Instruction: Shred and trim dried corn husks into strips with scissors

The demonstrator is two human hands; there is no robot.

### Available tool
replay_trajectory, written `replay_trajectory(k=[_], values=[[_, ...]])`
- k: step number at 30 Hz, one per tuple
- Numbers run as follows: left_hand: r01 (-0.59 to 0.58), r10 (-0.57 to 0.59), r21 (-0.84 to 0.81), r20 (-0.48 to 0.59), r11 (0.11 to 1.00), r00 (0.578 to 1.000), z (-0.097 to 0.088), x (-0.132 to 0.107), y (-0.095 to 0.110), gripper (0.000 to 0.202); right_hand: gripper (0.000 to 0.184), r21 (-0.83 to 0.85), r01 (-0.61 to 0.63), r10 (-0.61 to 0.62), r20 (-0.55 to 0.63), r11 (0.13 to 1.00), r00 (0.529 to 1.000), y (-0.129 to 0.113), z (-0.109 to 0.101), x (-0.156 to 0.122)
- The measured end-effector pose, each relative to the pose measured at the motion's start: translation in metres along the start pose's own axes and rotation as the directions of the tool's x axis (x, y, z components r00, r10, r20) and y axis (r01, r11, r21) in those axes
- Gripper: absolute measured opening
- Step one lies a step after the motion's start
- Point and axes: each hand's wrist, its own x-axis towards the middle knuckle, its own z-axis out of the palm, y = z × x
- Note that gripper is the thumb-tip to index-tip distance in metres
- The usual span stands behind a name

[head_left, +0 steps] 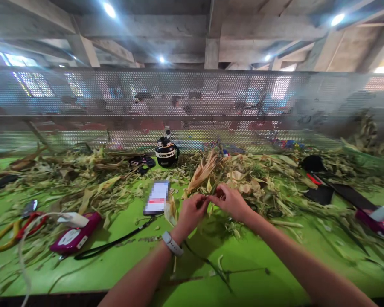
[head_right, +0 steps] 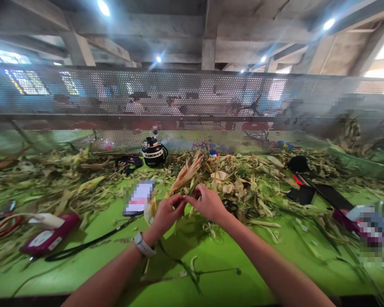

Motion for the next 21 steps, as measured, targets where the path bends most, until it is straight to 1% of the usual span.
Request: replay_trajectory(k=[3, 4, 5, 7, 9, 11, 12, 13, 14, 15, 16, 17, 19, 20, 21], values=[[-0.011, 0.011, -0.032, -0.002, 0.999, 1.000, -0.001, -0.003, 0.000, 0.027, 0.019, 0.253, -0.030, 0.009, 0.084, 0.967, 0.996, 0.008, 0.012, 0.009], [-0.005, 0.005, -0.060, 0.003, 0.998, 1.000, -0.001, -0.003, -0.001, 0.028, 0.017, 0.305, -0.050, 0.017, 0.111, 0.951, 0.994, 0.011, 0.013, 0.010], [0.003, -0.002, -0.092, 0.009, 0.996, 1.000, -0.001, -0.002, -0.002, 0.028, 0.014, 0.331, -0.065, 0.023, 0.130, 0.942, 0.991, 0.013, 0.014, 0.011], [0.027, -0.024, -0.161, 0.022, 0.987, 0.999, -0.001, -0.001, -0.004, 0.029, 0.010, 0.304, -0.067, 0.021, 0.155, 0.950, 0.988, 0.016, 0.011, 0.011], [0.083, -0.073, -0.246, 0.051, 0.966, 0.996, 0.000, 0.001, -0.005, 0.031, 0.012, 0.168, -0.033, 0.007, 0.150, 0.985, 0.989, 0.016, 0.005, 0.010], [0.178, -0.145, -0.336, 0.122, 0.925, 0.982, 0.000, 0.001, -0.005, 0.033, 0.015, -0.092, -0.009, 0.018, 0.096, 0.996, 0.995, 0.018, -0.005, 0.011], [0.231, -0.180, -0.374, 0.167, 0.898, 0.970, -0.001, 0.001, -0.004, 0.034, 0.017, -0.244, -0.017, 0.030, 0.050, 0.970, 0.998, 0.021, -0.012, 0.013], [0.280, -0.208, -0.404, 0.214, 0.871, 0.954, -0.001, 0.001, -0.002, 0.035, 0.019, -0.383, -0.045, 0.050, 0.002, 0.923, 0.999, 0.025, -0.021, 0.015], [0.322, -0.226, -0.427, 0.260, 0.845, 0.939, -0.002, 0.000, -0.001, 0.035, 0.022, -0.480, -0.086, 0.080, -0.033, 0.873, 0.996, 0.031, -0.031, 0.019], [0.352, -0.236, -0.442, 0.298, 0.825, 0.925, -0.004, 0.000, 0.001, 0.035, 0.026, -0.543, -0.131, 0.109, -0.073, 0.830, 0.991, 0.038, -0.042, 0.023], [0.373, -0.241, -0.454, 0.323, 0.809, 0.915, -0.005, -0.001, 0.003, 0.035, 0.028, -0.582, -0.215, 0.172, -0.129, 0.784, 0.977, 0.047, -0.054, 0.027], [0.386, -0.243, -0.464, 0.339, 0.797, 0.909, -0.006, -0.001, 0.005, 0.035, 0.028, -0.598, -0.306, 0.236, -0.195, 0.741, 0.952, 0.056, -0.066, 0.031], [0.390, -0.244, -0.480, 0.339, 0.786, 0.909, -0.009, -0.001, 0.007, 0.035, 0.029, -0.602, -0.443, 0.341, -0.284, 0.664, 0.896, 0.074, -0.086, 0.033], [0.385, -0.247, -0.488, 0.325, 0.783, 0.913, -0.009, -0.001, 0.008, 0.035, 0.028, -0.597, -0.494, 0.388, -0.309, 0.632, 0.868, 0.081, -0.094, 0.032], [0.381, -0.252, -0.493, 0.309, 0.782, 0.917, -0.010, 0.000, 0.008, 0.035, 0.027, -0.594, -0.520, 0.400, -0.334, 0.614, 0.854, 0.085, -0.099, 0.029]])
